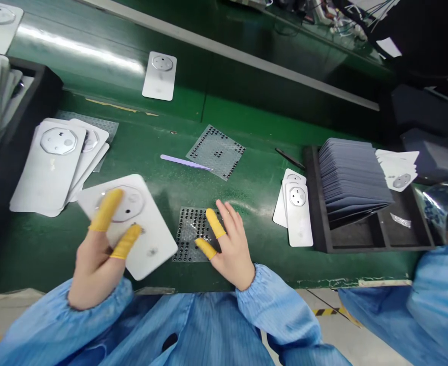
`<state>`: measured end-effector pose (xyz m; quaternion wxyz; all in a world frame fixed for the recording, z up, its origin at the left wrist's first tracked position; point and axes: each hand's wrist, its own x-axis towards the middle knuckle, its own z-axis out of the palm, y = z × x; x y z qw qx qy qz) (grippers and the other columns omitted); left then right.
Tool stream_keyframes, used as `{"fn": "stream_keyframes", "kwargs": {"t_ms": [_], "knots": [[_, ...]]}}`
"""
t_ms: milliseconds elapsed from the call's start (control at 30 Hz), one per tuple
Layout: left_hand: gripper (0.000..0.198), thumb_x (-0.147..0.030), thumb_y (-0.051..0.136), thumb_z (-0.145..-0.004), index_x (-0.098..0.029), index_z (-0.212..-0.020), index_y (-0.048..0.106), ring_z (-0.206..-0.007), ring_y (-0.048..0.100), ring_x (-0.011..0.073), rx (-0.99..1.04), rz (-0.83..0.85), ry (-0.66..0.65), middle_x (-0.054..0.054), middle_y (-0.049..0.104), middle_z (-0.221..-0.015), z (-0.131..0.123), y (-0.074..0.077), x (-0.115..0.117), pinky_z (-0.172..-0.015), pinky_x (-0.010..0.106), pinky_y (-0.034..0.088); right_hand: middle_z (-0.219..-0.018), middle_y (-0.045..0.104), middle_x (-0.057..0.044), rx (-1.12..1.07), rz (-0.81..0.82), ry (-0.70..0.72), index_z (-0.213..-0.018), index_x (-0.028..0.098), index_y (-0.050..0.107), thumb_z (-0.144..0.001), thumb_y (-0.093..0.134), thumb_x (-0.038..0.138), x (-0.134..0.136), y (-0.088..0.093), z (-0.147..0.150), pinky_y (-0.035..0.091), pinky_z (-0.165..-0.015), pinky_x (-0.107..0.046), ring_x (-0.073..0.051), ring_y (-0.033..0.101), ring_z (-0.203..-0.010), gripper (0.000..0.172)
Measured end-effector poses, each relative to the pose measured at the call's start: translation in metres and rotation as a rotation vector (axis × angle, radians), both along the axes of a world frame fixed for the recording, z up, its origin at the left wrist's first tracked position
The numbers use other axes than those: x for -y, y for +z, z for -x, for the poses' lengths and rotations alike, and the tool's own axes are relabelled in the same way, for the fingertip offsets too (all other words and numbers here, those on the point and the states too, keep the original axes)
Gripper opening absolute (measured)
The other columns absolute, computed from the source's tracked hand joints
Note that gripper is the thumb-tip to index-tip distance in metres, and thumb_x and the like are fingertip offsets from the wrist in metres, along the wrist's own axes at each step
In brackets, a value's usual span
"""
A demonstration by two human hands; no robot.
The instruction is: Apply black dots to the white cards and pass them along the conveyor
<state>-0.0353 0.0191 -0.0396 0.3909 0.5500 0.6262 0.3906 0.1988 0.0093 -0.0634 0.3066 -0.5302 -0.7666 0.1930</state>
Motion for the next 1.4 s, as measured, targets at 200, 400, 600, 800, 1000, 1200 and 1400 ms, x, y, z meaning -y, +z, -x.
{"fn": "stream_keyframes", "kwargs": {"t_ms": [200,400,600,800,1000,1200,1400], "knots": [[0.049,-0.047,0.056,-0.082,-0.009,-0.107,0.072,-0.083,0.072,0.0308,-0.208,0.203,-0.235,0.015,0.076,-0.097,0.000,-0.003,-0.008,-0.073,0.041,0.059,-0.137,0.055,-0.013,-0.059,-0.043,0.035,-0.124,0.023,0.055,-0.090,0.056,0.013,-0.003,-0.016,-0.009,0.044,-0.106,-0.054,-0.025,0.043,-0.136,0.035],[0.036,-0.040,0.062,-0.079,-0.010,-0.095,0.076,-0.088,0.073,0.0292,0.007,0.203,-0.269,0.014,0.077,-0.097,-0.038,0.000,-0.011,-0.082,0.040,0.058,-0.136,0.055,-0.016,-0.004,-0.119,0.071,-0.119,0.020,0.059,-0.089,0.058,0.012,-0.009,0.002,-0.017,0.038,-0.109,-0.057,-0.027,0.044,-0.135,0.031],[0.030,-0.029,0.060,-0.082,-0.009,-0.099,0.075,-0.085,0.073,0.0272,0.140,0.190,-0.313,0.014,0.077,-0.097,-0.040,-0.001,-0.006,-0.080,0.038,0.059,-0.120,0.066,-0.011,0.045,-0.238,0.103,-0.108,0.020,0.063,-0.087,0.060,0.012,-0.016,0.027,-0.006,0.032,-0.111,-0.059,-0.025,0.054,-0.124,0.023],[0.028,-0.023,0.058,-0.081,-0.008,-0.099,0.073,-0.082,0.073,0.0276,0.127,0.180,-0.328,0.013,0.077,-0.092,-0.040,-0.003,-0.005,-0.075,0.037,0.058,-0.103,0.072,-0.011,0.097,-0.307,0.287,-0.105,0.014,0.064,-0.091,0.045,0.006,-0.027,0.024,0.008,0.050,-0.101,-0.046,-0.017,0.067,-0.097,0.025],[0.028,-0.018,0.052,-0.080,-0.009,-0.096,0.073,-0.075,0.073,0.0252,0.010,0.101,-0.335,0.012,0.076,-0.084,-0.041,-0.005,-0.003,-0.067,0.033,0.058,-0.105,0.072,-0.015,0.149,-0.460,0.374,-0.107,0.009,0.061,-0.090,0.040,0.006,-0.030,0.008,0.007,0.054,-0.097,-0.046,-0.020,0.068,-0.098,0.028],[0.027,-0.019,0.050,-0.081,-0.014,-0.089,0.075,-0.067,0.073,0.0237,-0.181,0.008,-0.403,0.009,0.076,-0.078,-0.038,-0.008,-0.008,-0.060,0.031,0.057,-0.099,0.069,-0.010,-0.224,-0.149,0.191,-0.106,0.015,0.060,-0.090,0.052,0.012,-0.034,-0.011,0.016,0.057,-0.088,-0.033,-0.015,0.066,-0.095,0.018],[0.037,-0.033,0.060,-0.083,-0.016,-0.115,0.066,-0.104,0.069,0.0289,-0.143,0.085,-0.151,0.009,0.073,-0.112,0.004,0.004,-0.003,-0.092,0.038,0.055,-0.100,0.069,-0.008,-0.063,-0.179,0.174,-0.106,0.018,0.060,-0.090,0.052,0.013,-0.039,-0.011,0.004,0.045,-0.104,-0.045,-0.014,0.066,-0.092,0.018]]}}
